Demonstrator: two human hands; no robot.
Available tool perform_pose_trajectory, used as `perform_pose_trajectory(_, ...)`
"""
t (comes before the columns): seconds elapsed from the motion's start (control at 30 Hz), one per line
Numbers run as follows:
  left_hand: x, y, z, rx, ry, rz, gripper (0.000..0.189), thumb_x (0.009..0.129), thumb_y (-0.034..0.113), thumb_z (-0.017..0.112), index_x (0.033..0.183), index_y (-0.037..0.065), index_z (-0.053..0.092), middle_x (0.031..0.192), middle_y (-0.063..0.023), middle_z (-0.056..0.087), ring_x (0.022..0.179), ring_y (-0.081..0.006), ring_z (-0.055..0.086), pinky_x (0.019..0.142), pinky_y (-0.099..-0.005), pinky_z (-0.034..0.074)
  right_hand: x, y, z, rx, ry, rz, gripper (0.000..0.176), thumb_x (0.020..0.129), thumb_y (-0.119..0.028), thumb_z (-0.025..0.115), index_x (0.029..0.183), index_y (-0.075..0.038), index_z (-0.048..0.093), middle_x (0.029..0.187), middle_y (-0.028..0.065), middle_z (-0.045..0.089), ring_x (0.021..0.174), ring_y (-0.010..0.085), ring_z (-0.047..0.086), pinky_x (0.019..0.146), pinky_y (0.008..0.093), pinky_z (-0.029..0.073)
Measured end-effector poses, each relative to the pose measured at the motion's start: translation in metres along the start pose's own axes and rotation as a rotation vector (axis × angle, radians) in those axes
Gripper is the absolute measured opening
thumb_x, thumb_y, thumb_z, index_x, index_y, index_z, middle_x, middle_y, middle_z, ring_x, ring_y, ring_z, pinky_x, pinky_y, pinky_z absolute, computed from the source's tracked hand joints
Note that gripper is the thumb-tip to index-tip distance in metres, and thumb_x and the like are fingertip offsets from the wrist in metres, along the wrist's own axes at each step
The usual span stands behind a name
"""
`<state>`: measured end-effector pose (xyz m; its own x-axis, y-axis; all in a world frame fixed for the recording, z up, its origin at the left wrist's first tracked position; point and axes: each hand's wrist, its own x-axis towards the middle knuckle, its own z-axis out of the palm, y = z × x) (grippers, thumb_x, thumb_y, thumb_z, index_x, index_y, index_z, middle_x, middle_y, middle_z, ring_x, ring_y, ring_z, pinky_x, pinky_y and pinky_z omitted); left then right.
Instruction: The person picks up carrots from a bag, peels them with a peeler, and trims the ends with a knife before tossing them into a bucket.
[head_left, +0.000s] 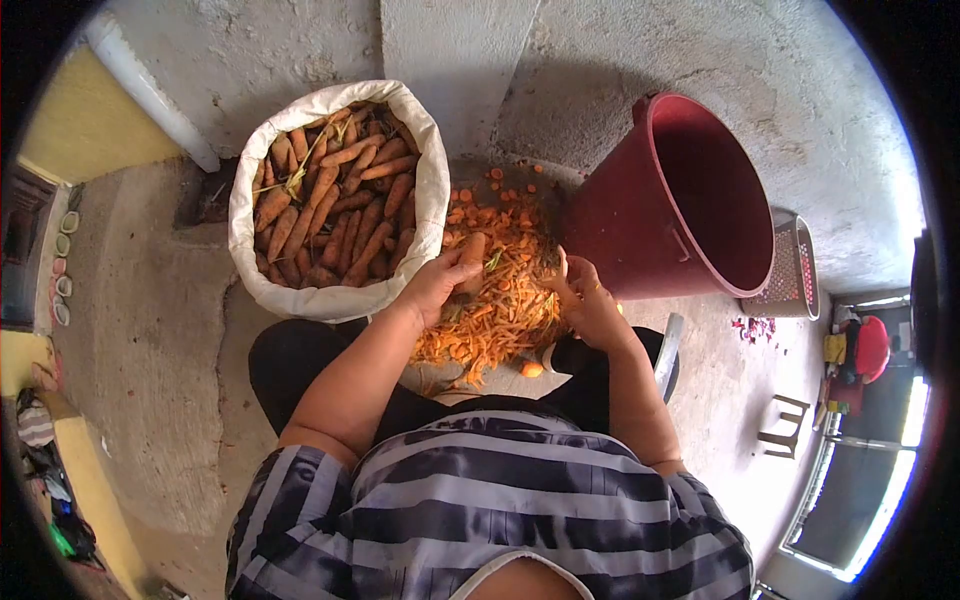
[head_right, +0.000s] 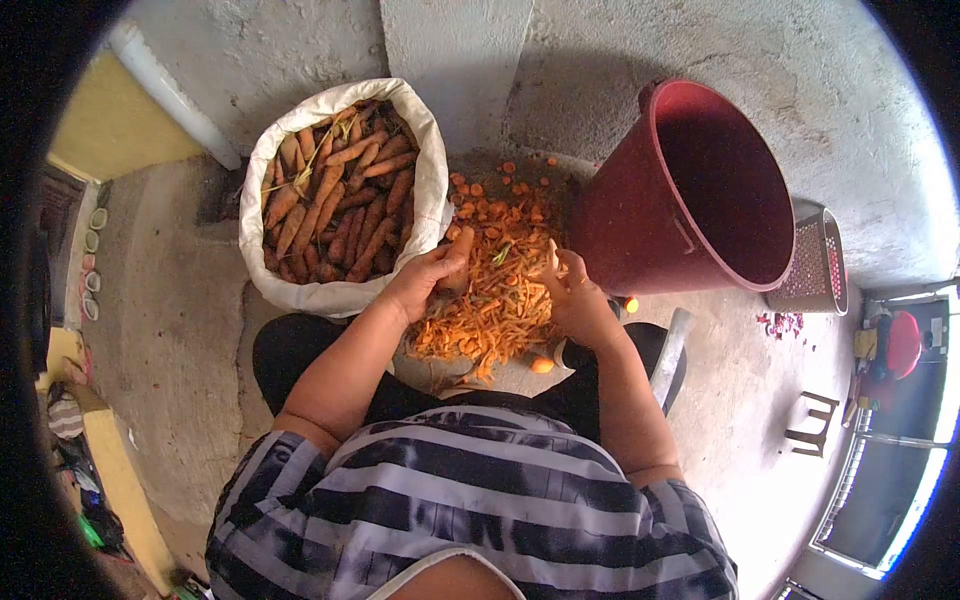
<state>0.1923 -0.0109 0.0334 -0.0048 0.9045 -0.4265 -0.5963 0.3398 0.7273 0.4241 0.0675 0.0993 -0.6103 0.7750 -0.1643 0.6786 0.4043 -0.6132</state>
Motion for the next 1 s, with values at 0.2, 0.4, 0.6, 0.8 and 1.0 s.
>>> perform_pose_trajectory(0.2, -0.005, 0.013, 0.002, -0.277, -0.024, -0.149, 0.039, 0.086, 0.024, 0.05, 0.119, 0.004, 0.043, 0.106, -0.0079, 0.055, 0.089, -0.0173, 0.058, 0.072, -0.0327, 0.05, 0.0, -0.007, -0.007, 0.122, 0.165, 0.097, 0.032, 0.072, -0.002, 0.063, 0.102, 0.0, 0.052, 0.082, 0.0107, 0.061, 0.072, 0.0142, 0.059, 0.063, 0.0255, 0.048)
perform_pose_trajectory(0.4, -0.012, 0.014, 0.018, -0.3, -0.071, -0.119, 0.034, 0.088, 0.029, 0.047, 0.114, 0.006, 0.047, 0.094, -0.0087, 0.06, 0.073, -0.0178, 0.061, 0.057, -0.0295, 0.052, 0.012, 0.002, -0.012, 0.776, 0.438, 0.146, 0.024, 0.074, 0.001, 0.061, 0.096, 0.001, 0.054, 0.079, 0.0066, 0.057, 0.066, 0.0126, 0.058, 0.057, 0.0236, 0.05)
perform_pose_trajectory(0.6, -0.004, -0.009, 0.006, -0.365, -0.194, -0.271, 0.033, 0.09, 0.034, 0.041, 0.106, 0.007, 0.051, 0.08, -0.0103, 0.061, 0.063, -0.0174, 0.062, 0.047, -0.0281, 0.052, 0.022, -0.01, -0.011, 1.249, 0.389, 0.176, 0.026, 0.084, -0.008, 0.052, 0.108, -0.004, 0.044, 0.078, 0.0057, 0.05, 0.052, 0.0118, 0.05, 0.044, 0.0232, 0.044)
perform_pose_trajectory(0.8, -0.02, 0.005, 0.025, -0.41, -0.285, -0.294, 0.035, 0.091, 0.035, 0.039, 0.1, 0.005, 0.053, 0.078, -0.0083, 0.061, 0.063, -0.0166, 0.063, 0.048, -0.0286, 0.054, 0.033, -0.039, 0.009, 1.341, 0.121, 0.055, 0.025, 0.087, -0.012, 0.05, 0.109, -0.005, 0.04, 0.085, 0.0082, 0.049, 0.056, 0.012, 0.053, 0.044, 0.0222, 0.047)
perform_pose_trajectory(1.0, -0.018, -0.011, 0.028, -0.398, -0.213, -0.275, 0.039, 0.09, 0.038, 0.035, 0.104, 0.006, 0.053, 0.079, -0.007, 0.06, 0.056, -0.0133, 0.06, 0.038, -0.0226, 0.049, 0.042, -0.042, 0.027, 1.219, 0.103, 0.102, 0.027, 0.085, -0.011, 0.054, 0.106, -0.003, 0.04, 0.079, 0.007, 0.05, 0.05, 0.012, 0.051, 0.041, 0.0217, 0.044)
